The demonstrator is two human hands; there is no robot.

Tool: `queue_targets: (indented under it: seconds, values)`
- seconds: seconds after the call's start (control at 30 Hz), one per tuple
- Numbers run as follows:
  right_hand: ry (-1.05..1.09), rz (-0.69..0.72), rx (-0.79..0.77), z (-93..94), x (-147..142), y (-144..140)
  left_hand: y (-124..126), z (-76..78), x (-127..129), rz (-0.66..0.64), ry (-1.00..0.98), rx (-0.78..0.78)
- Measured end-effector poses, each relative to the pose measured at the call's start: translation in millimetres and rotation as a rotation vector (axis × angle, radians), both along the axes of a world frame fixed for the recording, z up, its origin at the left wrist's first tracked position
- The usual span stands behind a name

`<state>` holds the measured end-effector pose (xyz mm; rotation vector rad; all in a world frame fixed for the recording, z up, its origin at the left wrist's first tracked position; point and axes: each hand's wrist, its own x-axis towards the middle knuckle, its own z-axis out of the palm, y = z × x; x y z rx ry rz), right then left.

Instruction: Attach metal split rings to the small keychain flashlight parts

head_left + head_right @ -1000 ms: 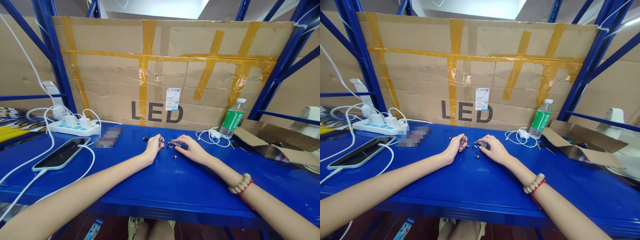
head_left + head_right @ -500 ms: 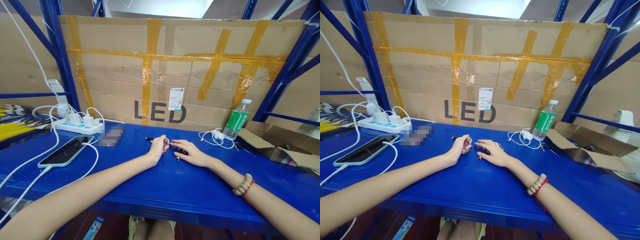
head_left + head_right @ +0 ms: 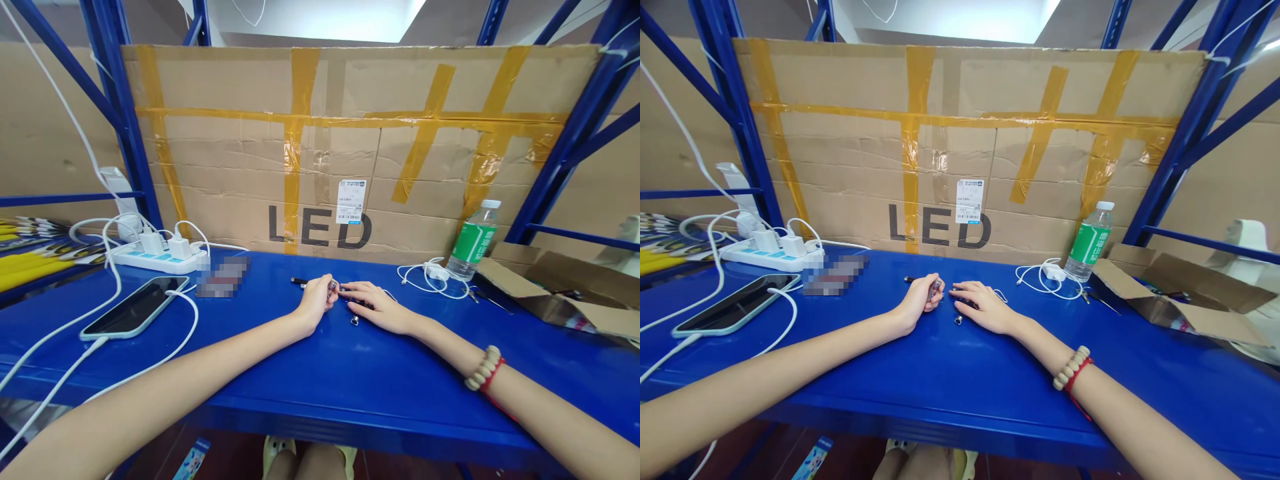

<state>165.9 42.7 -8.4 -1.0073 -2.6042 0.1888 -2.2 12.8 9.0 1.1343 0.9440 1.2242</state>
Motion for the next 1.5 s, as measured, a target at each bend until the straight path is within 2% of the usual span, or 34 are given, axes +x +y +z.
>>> queue_targets:
  seconds: [0.4, 1.5]
  values:
    - [0.154, -0.021, 0.097, 3.1, 5.9, 2.1, -1.1, 0.9, 1.2, -0.008, 0.041, -0.006]
    - [0.081, -0.061, 0.049, 3.0, 4.0, -1.8, -1.6, 1.9, 0.6, -0.005, 0.05, -0.022]
